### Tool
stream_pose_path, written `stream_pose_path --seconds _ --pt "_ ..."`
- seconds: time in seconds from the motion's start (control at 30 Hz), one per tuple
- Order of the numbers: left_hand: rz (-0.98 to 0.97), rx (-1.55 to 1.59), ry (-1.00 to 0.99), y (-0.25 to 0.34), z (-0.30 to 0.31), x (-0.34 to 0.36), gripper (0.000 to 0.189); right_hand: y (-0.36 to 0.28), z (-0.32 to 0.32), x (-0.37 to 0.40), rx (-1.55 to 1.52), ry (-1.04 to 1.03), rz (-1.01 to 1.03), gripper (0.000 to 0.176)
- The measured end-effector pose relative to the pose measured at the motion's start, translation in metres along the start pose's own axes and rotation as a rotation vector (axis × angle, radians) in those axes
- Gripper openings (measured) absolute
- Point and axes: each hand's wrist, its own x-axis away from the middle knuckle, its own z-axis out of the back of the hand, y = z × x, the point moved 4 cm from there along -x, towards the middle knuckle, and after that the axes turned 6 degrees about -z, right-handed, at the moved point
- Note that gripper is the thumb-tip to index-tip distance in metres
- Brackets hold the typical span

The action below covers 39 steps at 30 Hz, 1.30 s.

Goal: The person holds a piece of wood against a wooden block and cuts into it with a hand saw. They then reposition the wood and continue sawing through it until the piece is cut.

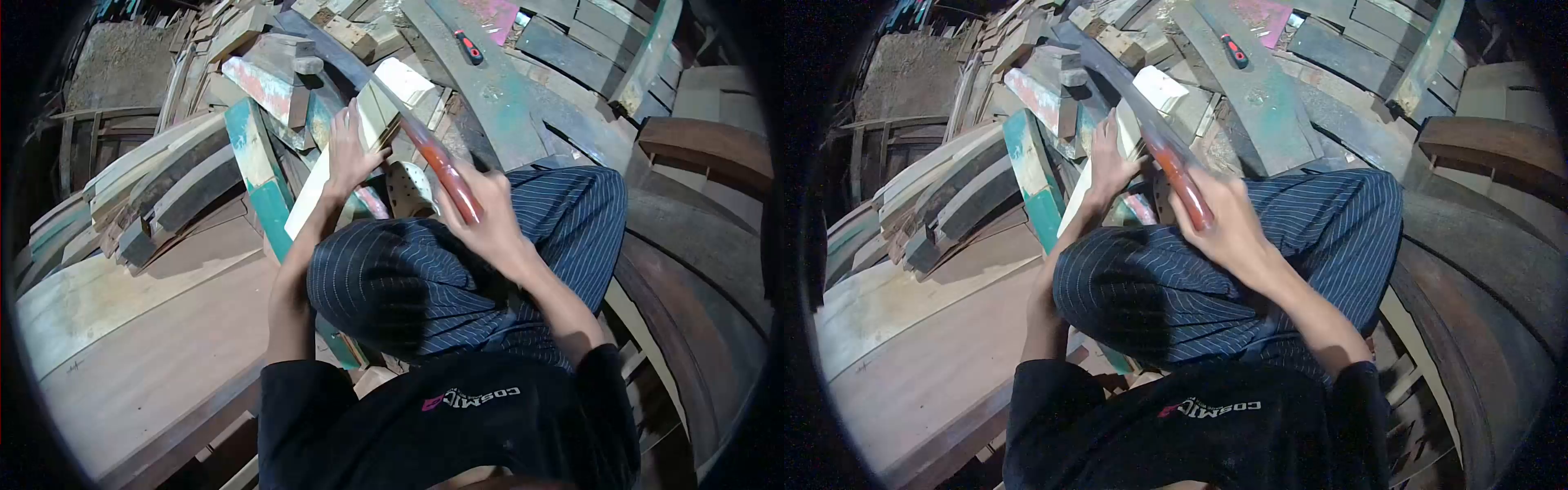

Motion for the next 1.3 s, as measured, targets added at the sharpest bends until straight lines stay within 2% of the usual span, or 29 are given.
stream_pose_path --seconds 0.13,0.23,0.27,0.3,0.4,0.5,0.57,0.63,0.7,0.83,0.9,0.97,1.03,1.13,1.23,1.3 --pt "0.041 0.009 0.0 0.001 -0.001 0.001 0.114 -0.005 -0.008 -0.008 0.065 -0.006 -0.015 0.015" --pt "0.025 -0.033 -0.008 0.001 0.001 0.001 0.117 -0.029 0.028 0.06 0.16 0.03 -0.016 0.016" --pt "0.043 -0.035 -0.012 -0.003 -0.002 0.003 0.118 -0.032 0.042 0.087 0.124 -0.027 -0.1 0.018" --pt "0.038 -0.027 -0.001 -0.006 -0.006 0.004 0.117 -0.043 0.058 0.11 0.221 -0.071 -0.151 0.024" --pt "0.055 -0.039 -0.031 -0.003 -0.004 0.002 0.115 -0.062 0.077 0.141 0.339 -0.161 -0.139 0.029" --pt "0.038 -0.048 -0.037 -0.001 0.0 0.0 0.115 -0.058 0.061 0.116 0.258 -0.082 -0.102 0.032" --pt "0.032 -0.034 -0.036 0.003 0.002 0.0 0.115 -0.037 0.031 0.069 0.13 -0.042 -0.099 0.021" --pt "0.037 -0.038 -0.026 0.0 -0.003 0.0 0.116 -0.007 -0.001 0.019 0.055 -0.015 0.075 0.021" --pt "0.013 -0.044 -0.017 0.001 -0.004 -0.001 0.117 0.009 -0.022 -0.012 0.086 -0.036 -0.012 0.019" --pt "0.055 -0.008 -0.021 0.004 0.002 -0.001 0.115 -0.013 0.001 0.02 0.024 0.044 0.002 0.015" --pt "0.027 -0.038 -0.013 -0.001 -0.002 0.001 0.116 -0.032 0.027 0.063 0.095 -0.054 -0.182 0.025" --pt "0.017 0.002 -0.01 -0.003 -0.001 0.003 0.118 -0.04 0.045 0.105 0.145 -0.064 -0.123 0.029" --pt "0.031 -0.018 -0.024 -0.003 -0.002 0.002 0.119 -0.046 0.057 0.133 0.239 -0.065 -0.136 0.025" --pt "0.032 -0.045 -0.051 -0.005 -0.004 0.003 0.12 -0.049 0.066 0.123 0.208 -0.076 -0.133 0.02" --pt "0.018 -0.081 -0.056 -0.008 -0.006 0.004 0.121 -0.055 0.055 0.075 0.183 -0.093 -0.105 0.02" --pt "0.017 -0.076 -0.062 -0.005 -0.005 0.002 0.121 -0.039 0.032 0.041 0.098 -0.041 -0.065 0.009"
